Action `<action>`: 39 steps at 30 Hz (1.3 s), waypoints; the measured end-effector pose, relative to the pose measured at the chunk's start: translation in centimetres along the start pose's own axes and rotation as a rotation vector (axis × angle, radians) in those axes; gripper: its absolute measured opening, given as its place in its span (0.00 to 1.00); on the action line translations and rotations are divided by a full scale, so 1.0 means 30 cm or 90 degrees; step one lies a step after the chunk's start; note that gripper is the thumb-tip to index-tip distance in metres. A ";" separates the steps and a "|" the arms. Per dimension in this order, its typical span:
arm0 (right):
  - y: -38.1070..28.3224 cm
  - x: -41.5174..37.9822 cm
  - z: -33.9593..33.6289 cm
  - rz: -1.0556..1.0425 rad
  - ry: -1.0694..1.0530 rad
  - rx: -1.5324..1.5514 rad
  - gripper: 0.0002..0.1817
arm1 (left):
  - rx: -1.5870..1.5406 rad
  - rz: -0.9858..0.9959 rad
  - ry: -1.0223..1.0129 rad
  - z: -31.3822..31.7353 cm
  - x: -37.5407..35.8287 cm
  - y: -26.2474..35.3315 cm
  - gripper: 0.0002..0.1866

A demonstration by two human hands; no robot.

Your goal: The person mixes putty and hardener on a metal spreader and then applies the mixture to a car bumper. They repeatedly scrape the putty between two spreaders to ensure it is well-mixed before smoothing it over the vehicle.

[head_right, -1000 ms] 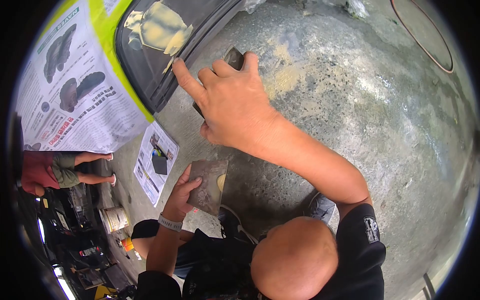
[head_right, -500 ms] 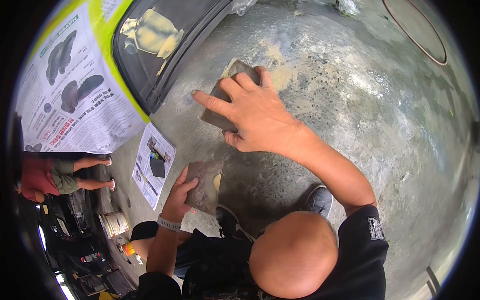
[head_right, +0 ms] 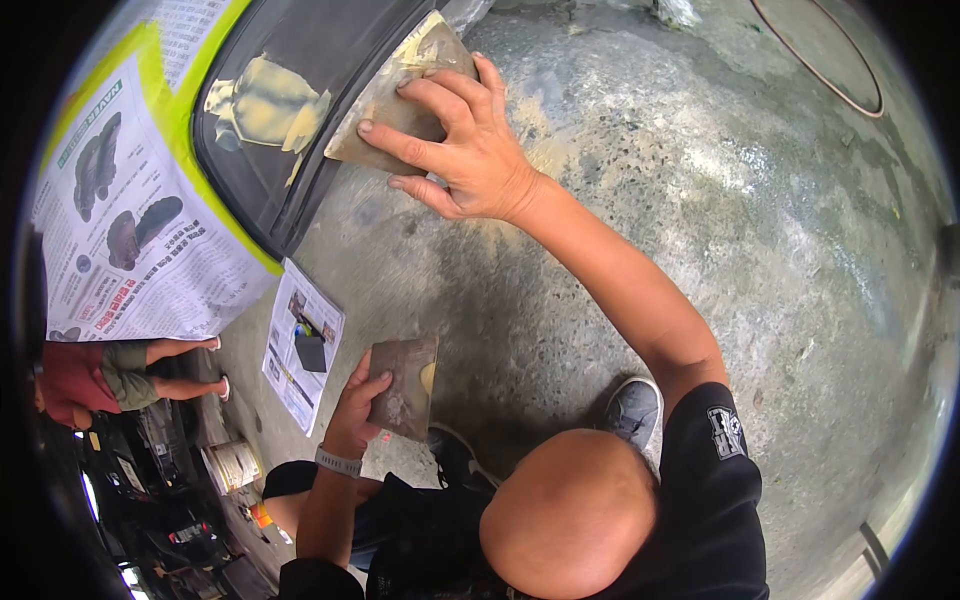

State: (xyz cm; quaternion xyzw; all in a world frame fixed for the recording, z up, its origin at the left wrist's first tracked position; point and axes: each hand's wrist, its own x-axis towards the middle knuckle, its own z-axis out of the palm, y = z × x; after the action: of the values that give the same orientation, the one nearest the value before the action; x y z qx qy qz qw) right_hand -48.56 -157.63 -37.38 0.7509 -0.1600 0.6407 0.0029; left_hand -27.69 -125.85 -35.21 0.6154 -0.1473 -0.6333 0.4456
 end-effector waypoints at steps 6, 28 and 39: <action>0.016 0.007 0.042 -0.015 0.032 0.006 0.32 | -0.012 -0.007 -0.026 -0.034 0.030 -0.021 0.28; 0.034 0.006 0.048 -0.011 0.078 -0.003 0.32 | -0.029 -0.014 -0.040 -0.028 0.042 -0.018 0.28; 0.064 0.021 0.074 -0.031 0.057 -0.024 0.33 | -0.002 -0.010 -0.030 -0.010 0.042 -0.013 0.28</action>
State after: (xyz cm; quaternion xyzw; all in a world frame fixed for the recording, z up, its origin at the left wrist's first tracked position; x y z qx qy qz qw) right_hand -46.82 -160.05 -37.55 0.7252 -0.1536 0.6700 0.0398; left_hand -27.38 -126.46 -36.37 0.6009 -0.1517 -0.6510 0.4383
